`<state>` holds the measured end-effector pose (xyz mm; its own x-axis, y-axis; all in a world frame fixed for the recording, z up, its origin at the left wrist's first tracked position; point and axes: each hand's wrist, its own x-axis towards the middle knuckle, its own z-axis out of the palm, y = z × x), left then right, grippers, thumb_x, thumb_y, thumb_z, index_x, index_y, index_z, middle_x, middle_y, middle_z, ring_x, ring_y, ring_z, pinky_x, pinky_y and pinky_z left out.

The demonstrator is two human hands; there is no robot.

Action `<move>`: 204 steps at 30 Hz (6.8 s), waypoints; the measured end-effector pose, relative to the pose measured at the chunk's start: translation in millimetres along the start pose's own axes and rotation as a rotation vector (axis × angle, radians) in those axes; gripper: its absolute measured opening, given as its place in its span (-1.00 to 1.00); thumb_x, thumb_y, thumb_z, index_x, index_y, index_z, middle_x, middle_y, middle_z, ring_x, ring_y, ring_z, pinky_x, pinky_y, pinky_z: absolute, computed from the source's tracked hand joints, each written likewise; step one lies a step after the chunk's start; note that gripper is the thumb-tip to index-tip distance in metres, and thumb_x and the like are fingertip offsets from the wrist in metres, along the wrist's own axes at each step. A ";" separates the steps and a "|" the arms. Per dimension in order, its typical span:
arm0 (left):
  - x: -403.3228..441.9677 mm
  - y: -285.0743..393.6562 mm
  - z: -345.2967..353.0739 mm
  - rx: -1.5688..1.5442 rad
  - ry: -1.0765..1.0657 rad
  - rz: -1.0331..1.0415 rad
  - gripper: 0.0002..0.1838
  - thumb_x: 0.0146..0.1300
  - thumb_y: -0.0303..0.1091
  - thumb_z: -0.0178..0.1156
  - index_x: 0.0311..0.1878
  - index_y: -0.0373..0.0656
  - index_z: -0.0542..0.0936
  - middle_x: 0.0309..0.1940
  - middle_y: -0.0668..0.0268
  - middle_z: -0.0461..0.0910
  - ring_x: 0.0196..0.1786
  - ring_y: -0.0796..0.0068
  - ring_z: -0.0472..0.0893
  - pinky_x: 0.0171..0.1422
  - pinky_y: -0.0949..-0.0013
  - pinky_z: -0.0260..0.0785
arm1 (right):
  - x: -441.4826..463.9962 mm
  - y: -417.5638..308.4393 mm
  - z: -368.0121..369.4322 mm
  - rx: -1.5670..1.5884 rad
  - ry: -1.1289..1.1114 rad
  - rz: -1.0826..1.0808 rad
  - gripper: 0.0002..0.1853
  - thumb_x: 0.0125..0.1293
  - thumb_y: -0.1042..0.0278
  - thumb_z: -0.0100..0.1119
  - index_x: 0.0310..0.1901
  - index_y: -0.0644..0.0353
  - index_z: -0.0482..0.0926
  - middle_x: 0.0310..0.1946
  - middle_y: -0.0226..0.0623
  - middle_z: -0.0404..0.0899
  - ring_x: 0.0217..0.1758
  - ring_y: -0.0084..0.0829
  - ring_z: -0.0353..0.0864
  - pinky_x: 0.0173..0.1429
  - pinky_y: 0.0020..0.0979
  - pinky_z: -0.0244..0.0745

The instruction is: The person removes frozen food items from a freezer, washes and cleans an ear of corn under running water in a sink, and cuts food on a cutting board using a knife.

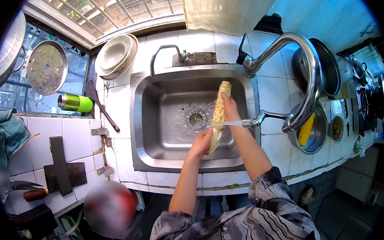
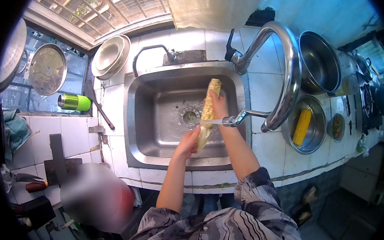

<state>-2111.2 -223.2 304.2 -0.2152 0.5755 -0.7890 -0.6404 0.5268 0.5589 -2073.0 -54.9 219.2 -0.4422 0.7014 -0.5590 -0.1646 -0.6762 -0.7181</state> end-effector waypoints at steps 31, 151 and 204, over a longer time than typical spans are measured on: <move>-18.2 20.5 -36.1 0.470 -0.227 0.203 -0.67 0.24 -0.13 0.05 -0.55 -0.11 0.47 -0.70 0.54 0.29 -0.60 0.79 0.23 -0.61 0.60 0.00 | -47.9 -1.9 9.8 -0.584 -0.395 0.558 -0.51 -0.16 0.29 0.20 -0.12 0.27 0.37 -0.46 -0.23 0.47 -0.58 -0.37 0.51 -0.69 -0.42 0.39; -22.8 -12.6 0.3 -0.195 0.082 0.448 -0.67 0.04 -0.52 0.19 -0.10 -0.28 0.39 -0.29 0.34 0.49 -0.28 0.58 0.50 -0.20 0.48 0.40 | -33.3 -162.8 70.1 -1.936 0.072 -1.169 -0.64 0.03 0.16 0.18 -0.22 0.27 0.56 -0.19 -0.10 0.49 0.11 -0.18 0.30 0.22 -0.16 0.16; -67.0 5.0 36.9 1.063 0.433 0.961 -0.75 0.07 -0.20 0.05 -0.59 -0.14 0.51 -0.68 0.07 0.50 -0.57 0.03 0.53 -0.43 0.07 0.37 | -98.7 -51.3 43.0 -0.371 -0.501 0.584 -0.75 -0.02 0.43 0.17 -0.28 0.29 0.42 -0.53 -0.22 0.50 -0.57 -0.39 0.53 -0.53 -0.44 0.50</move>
<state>-2072.8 -236.0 369.3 -0.5498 0.8323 0.0714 0.6485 0.3714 0.6644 -2058.8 -99.1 329.0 -0.7187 0.0217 -0.6950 0.4718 -0.7190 -0.5103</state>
